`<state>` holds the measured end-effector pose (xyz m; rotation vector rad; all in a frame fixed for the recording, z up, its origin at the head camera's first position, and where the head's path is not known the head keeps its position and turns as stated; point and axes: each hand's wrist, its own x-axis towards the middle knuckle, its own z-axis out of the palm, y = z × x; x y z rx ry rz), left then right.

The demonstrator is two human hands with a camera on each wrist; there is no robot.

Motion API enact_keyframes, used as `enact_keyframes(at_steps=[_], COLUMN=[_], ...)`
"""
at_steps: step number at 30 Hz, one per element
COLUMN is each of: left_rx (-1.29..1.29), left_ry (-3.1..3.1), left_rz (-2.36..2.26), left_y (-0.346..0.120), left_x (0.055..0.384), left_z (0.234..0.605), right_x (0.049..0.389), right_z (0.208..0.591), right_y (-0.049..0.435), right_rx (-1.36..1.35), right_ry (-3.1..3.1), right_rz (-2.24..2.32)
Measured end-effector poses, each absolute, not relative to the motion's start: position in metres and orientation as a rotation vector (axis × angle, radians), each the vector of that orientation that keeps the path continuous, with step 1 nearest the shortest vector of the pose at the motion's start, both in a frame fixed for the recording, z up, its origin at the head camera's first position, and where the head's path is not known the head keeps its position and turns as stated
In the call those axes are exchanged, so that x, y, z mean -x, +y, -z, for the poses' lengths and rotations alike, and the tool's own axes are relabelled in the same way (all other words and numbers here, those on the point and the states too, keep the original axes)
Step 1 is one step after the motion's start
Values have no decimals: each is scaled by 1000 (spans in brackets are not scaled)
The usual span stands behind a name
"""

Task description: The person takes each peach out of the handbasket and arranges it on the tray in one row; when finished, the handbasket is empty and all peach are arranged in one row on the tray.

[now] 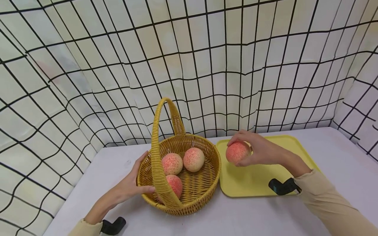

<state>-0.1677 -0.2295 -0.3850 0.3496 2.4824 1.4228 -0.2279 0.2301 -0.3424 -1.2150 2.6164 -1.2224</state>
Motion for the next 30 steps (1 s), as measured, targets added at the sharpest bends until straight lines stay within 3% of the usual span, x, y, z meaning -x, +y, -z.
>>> enact_keyframes(at_steps=[10,30], left_rx=[-334,-336], left_ry=[2470,2470], left_rz=[-1436,-1437], left_y=[-228,-227], left_x=[167,167], left_z=[385,384], right_x=[235,234], right_z=[368,370], right_y=[222,216], right_rx=[1227,1190], right_ry=[2562,2672], right_rz=[1138,928])
